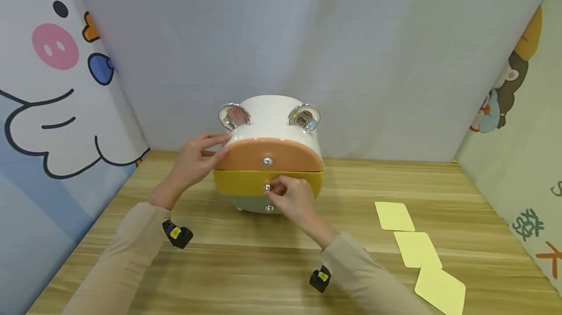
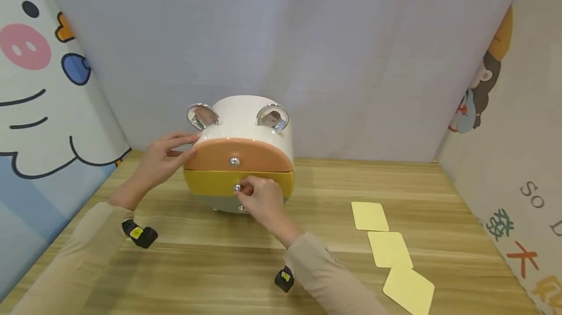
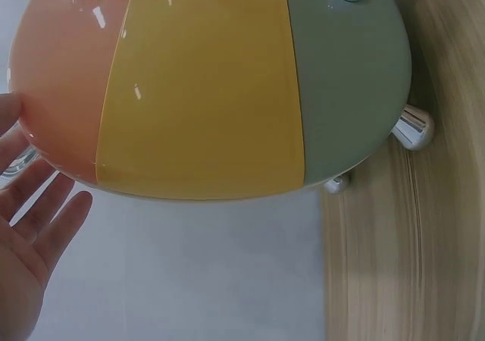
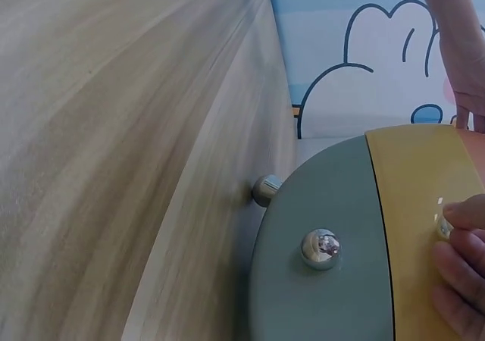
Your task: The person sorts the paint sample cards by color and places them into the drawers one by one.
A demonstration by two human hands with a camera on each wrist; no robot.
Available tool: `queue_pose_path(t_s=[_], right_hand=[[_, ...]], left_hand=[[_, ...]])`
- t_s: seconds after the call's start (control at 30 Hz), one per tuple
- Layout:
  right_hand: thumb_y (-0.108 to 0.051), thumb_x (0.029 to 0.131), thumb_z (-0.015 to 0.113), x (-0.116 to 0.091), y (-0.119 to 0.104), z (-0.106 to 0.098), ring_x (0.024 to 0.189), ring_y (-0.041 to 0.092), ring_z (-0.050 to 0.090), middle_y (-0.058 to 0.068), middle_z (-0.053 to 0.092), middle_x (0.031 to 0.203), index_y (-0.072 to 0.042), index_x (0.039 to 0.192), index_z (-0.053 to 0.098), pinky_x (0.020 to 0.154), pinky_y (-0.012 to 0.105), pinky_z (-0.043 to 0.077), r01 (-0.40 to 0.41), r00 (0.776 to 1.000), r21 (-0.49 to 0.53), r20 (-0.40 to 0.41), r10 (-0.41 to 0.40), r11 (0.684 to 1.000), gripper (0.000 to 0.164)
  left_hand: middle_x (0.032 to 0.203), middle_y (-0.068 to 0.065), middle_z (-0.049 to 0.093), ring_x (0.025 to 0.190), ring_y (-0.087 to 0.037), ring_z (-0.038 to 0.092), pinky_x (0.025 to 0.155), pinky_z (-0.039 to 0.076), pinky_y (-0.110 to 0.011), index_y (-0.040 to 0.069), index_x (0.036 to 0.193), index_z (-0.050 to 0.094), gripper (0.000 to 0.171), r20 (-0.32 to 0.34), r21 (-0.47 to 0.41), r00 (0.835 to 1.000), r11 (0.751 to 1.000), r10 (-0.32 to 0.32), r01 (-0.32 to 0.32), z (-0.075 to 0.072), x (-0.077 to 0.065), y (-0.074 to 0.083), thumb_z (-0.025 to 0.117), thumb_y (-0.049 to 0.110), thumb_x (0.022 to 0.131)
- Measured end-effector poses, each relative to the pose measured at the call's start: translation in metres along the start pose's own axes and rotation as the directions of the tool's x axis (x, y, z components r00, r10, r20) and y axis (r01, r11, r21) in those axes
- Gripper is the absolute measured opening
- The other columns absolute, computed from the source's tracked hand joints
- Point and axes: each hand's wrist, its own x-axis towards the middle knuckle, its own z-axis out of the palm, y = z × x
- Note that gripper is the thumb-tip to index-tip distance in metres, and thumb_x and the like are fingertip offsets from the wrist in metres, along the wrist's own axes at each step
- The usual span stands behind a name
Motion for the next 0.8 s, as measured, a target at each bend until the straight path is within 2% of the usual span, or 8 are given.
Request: queue_pose_path(t_s=[0.23, 0.4, 0.5, 0.67, 0.77, 0.8], right_hand=[[-0.011, 0.072, 0.075, -0.005, -0.001, 0.000, 0.053, 0.007, 0.056, -0.001, 0.064, 0.065, -0.007, 0.082, 0.066, 0.049, 0.013, 0.045, 0.007, 1.000, 0.025, 0.000, -0.007, 1.000, 0.014], [-0.009, 0.071, 0.076, -0.013, -0.003, -0.002, 0.058, 0.011, 0.059, 0.004, 0.065, 0.072, -0.003, 0.084, 0.066, 0.052, 0.015, 0.050, -0.025, 0.999, 0.119, -0.044, 0.030, 0.993, 0.018], [-0.008, 0.072, 0.076, -0.019, -0.003, -0.002, 0.060, 0.013, 0.060, 0.006, 0.064, 0.076, -0.001, 0.086, 0.065, 0.054, 0.016, 0.052, -0.060, 0.996, 0.170, -0.051, 0.070, 0.984, 0.019], [-0.010, 0.074, 0.074, -0.034, 0.001, 0.004, 0.062, 0.012, 0.059, 0.007, 0.064, 0.080, -0.001, 0.089, 0.064, 0.056, 0.017, 0.051, -0.152, 0.988, 0.165, 0.017, 0.151, 0.974, 0.020], [-0.012, 0.075, 0.073, -0.043, 0.006, 0.013, 0.063, 0.011, 0.059, 0.006, 0.064, 0.079, -0.001, 0.088, 0.065, 0.057, 0.018, 0.051, -0.193, 0.981, 0.142, 0.032, 0.190, 0.971, 0.020], [-0.013, 0.075, 0.073, -0.046, 0.007, 0.016, 0.063, 0.011, 0.059, 0.005, 0.064, 0.078, -0.002, 0.089, 0.065, 0.057, 0.017, 0.051, -0.210, 0.978, 0.141, 0.034, 0.207, 0.968, 0.020]], left_hand=[[0.111, -0.015, 0.059, 0.101, -0.030, 0.056, 0.073, 0.055, -0.043, 0.001, 0.116, 0.062, 0.031, -0.008, -0.007, 1.000, 1.000, -0.003, 0.002, 0.001, 0.000, 0.000, 0.062, 0.009, 0.086], [0.110, -0.016, 0.059, 0.100, -0.031, 0.056, 0.073, 0.055, -0.043, 0.000, 0.116, 0.062, 0.031, -0.014, -0.021, 1.000, 1.000, -0.002, 0.002, 0.000, 0.000, 0.003, 0.062, 0.005, 0.085], [0.109, -0.020, 0.059, 0.100, -0.034, 0.056, 0.073, 0.054, -0.046, -0.004, 0.114, 0.061, 0.030, -0.018, -0.030, 1.000, 1.000, 0.003, -0.004, -0.002, 0.000, 0.014, 0.061, 0.002, 0.085], [0.107, -0.025, 0.057, 0.098, -0.039, 0.055, 0.072, 0.054, -0.048, -0.011, 0.111, 0.060, 0.029, -0.017, -0.028, 1.000, 1.000, 0.005, -0.005, -0.007, -0.001, 0.037, 0.060, -0.004, 0.084], [0.107, -0.025, 0.058, 0.098, -0.039, 0.056, 0.072, 0.054, -0.048, -0.011, 0.111, 0.059, 0.029, -0.018, -0.019, 1.000, 1.000, -0.002, 0.002, -0.007, -0.001, 0.038, 0.060, -0.005, 0.083], [0.107, -0.024, 0.058, 0.098, -0.038, 0.056, 0.072, 0.054, -0.047, -0.010, 0.112, 0.060, 0.029, -0.022, -0.020, 1.000, 1.000, 0.001, -0.001, -0.006, -0.001, 0.034, 0.060, -0.004, 0.083]])
